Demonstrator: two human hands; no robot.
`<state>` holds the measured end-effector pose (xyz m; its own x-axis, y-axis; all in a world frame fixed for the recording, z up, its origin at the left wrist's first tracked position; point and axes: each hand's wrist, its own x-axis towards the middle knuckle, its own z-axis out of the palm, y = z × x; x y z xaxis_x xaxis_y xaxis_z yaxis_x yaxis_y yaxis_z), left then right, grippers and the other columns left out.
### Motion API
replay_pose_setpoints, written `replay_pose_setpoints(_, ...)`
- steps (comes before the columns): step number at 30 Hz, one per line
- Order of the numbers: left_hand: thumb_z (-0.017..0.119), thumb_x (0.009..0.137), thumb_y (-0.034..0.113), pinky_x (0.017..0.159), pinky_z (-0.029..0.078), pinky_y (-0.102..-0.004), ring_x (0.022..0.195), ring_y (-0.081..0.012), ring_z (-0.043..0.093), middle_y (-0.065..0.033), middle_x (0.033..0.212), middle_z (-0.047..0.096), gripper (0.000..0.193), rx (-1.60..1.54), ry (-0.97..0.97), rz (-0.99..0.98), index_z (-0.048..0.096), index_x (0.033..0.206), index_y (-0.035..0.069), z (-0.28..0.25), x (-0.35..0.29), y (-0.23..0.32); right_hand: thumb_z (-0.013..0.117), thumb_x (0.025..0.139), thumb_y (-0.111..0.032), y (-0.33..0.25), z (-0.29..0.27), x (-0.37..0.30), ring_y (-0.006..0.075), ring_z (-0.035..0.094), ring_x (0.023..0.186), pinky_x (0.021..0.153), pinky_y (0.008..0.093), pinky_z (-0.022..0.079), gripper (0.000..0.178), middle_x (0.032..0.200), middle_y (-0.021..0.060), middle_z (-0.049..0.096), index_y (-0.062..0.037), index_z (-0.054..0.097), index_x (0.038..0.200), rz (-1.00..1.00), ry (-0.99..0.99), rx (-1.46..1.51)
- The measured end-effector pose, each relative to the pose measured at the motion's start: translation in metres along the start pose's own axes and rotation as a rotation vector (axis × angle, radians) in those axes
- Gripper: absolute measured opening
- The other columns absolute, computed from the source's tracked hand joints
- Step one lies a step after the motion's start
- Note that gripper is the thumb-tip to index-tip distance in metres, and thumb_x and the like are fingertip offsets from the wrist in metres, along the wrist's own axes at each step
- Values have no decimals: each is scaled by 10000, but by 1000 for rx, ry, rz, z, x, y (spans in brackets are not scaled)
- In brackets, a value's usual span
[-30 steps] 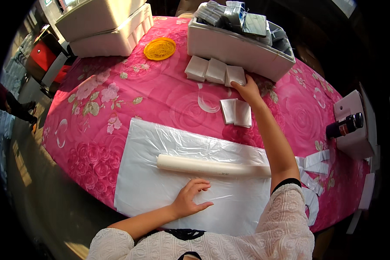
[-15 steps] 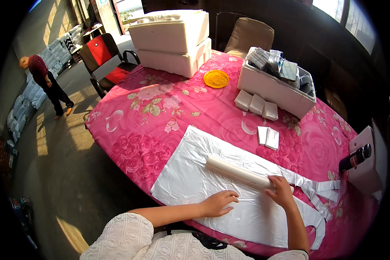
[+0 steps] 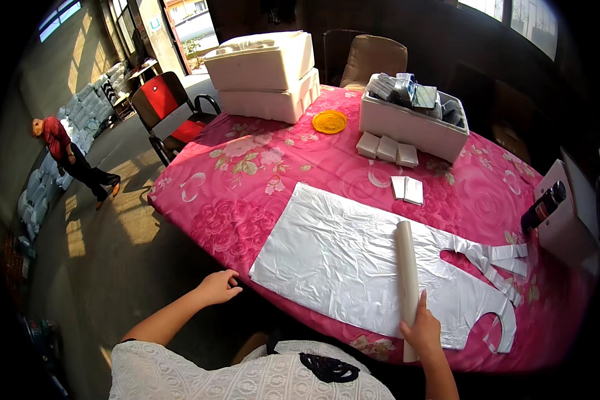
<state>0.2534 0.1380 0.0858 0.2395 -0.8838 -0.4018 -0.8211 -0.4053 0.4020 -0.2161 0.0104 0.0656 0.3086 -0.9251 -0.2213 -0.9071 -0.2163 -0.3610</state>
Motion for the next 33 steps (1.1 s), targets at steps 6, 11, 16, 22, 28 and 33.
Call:
replay_pose_setpoints(6,519,816,450,924,412,-366,1087,-343,525,-261,1201,502,757,26,-736,-170,298,1323,-66,105,-51,-16,627,689,-258,-23,7,3,375,606,715,666,428,492,962,837,251,587,49,35,1382,56,-33,53)
replay_pose_setpoints(11,501,812,295,897,430,-418,1067,-380,522,-291,1145,515,643,114,-400,-285,293,1335,-16,179,1,-58,607,701,-233,-17,14,2,391,605,744,680,426,493,944,873,261,591,23,13,1389,51,10,61)
replay_pose_setpoints(16,437,842,261,981,370,-353,1196,-291,439,-174,1283,459,523,-249,-157,-437,367,1328,79,202,37,-50,585,720,-199,-17,16,2,395,606,778,699,422,487,903,918,252,603,-19,19,1401,71,39,95)
replay_pose_setpoints(22,466,862,137,1044,287,-308,1286,-214,318,-60,1395,349,500,-185,82,-253,360,1350,158,302,38,-114,564,734,-177,-30,12,0,400,606,798,719,427,483,856,935,256,601,-91,52,1415,129,36,95)
replay_pose_setpoints(28,532,832,349,1034,298,-306,1269,-226,327,-44,1402,312,628,-328,-54,-296,274,1379,178,325,42,-140,566,743,-139,-26,17,1,398,611,818,718,419,488,847,957,266,599,-106,55,1418,105,63,94)
replay_pose_setpoints(33,545,818,363,1018,320,-322,1252,-229,356,-46,1382,344,631,-352,-175,-285,300,1367,171,307,34,-132,559,738,-171,-26,18,3,404,601,842,742,422,479,858,1003,261,586,-102,38,1416,114,31,90)
